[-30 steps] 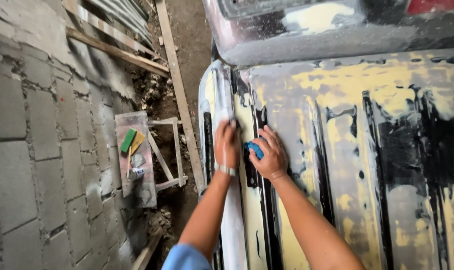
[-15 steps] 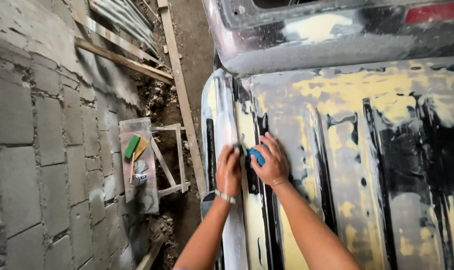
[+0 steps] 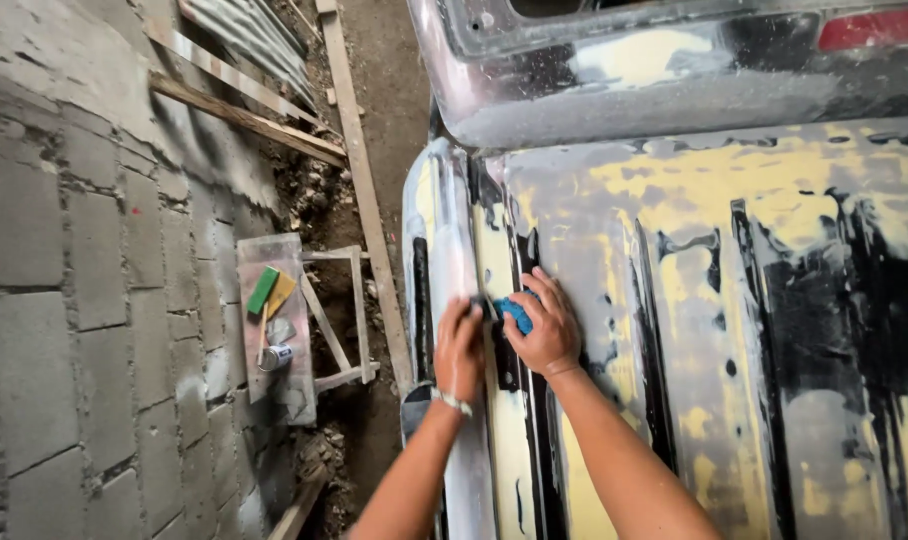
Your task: The person is sanding a vehicle body panel using a sanding block and water.
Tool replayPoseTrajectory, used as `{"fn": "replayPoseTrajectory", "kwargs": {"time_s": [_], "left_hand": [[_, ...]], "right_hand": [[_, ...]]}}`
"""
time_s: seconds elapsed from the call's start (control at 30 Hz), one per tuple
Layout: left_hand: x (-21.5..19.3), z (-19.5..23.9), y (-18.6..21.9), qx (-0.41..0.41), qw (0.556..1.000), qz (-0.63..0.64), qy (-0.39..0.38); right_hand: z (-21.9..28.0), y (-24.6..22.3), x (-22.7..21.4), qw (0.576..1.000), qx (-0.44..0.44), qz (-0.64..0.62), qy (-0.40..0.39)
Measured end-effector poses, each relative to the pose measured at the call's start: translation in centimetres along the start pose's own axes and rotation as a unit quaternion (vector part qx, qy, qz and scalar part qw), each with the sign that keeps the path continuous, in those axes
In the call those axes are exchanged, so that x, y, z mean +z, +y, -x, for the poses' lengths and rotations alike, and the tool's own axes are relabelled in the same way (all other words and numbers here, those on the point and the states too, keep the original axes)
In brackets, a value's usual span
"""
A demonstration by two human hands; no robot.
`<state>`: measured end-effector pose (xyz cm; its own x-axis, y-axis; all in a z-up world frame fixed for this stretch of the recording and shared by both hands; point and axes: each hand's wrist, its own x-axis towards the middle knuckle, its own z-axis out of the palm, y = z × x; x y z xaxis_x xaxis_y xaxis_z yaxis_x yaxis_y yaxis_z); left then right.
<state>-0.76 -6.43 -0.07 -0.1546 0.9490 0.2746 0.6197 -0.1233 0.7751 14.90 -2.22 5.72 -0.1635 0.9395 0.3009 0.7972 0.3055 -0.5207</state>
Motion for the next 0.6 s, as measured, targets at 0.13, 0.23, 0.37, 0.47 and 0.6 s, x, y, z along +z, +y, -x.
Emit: {"fn": "replayPoseTrajectory", "kwargs": {"time_s": [0.13,0.23,0.37,0.47,0.6], "left_hand": [[2.2,-6.0,-1.6,-0.015,1.000,0.010,0.010],[0.8,-5.2,0.4,-0.084,0.994,0.047,0.045],[0.2,-2.2,0.7,-0.022,1.000,0.002,0.003],[2.1,-6.3,-1.2,-0.035,0.999,0.027,0.003],[3.3,-9.9,-2.5,-0.102,0.985,0.125,0.062]], "right_hand": [[-0.3,-0.2,-0.3,1.000,0.006,0.001,-0.019],[-0.1,-0.5,-0.5,1.000,-0.005,0.005,-0.016],[-0.1,-0.4,-0.4,1.000,-0.011,-0.004,-0.005],[0.1,-0.2,-0.5,1.000,-0.007,-0.005,-0.009],[0.1,-0.4,-0.4,1.000,-0.014,-0.001,-0.007]]}}
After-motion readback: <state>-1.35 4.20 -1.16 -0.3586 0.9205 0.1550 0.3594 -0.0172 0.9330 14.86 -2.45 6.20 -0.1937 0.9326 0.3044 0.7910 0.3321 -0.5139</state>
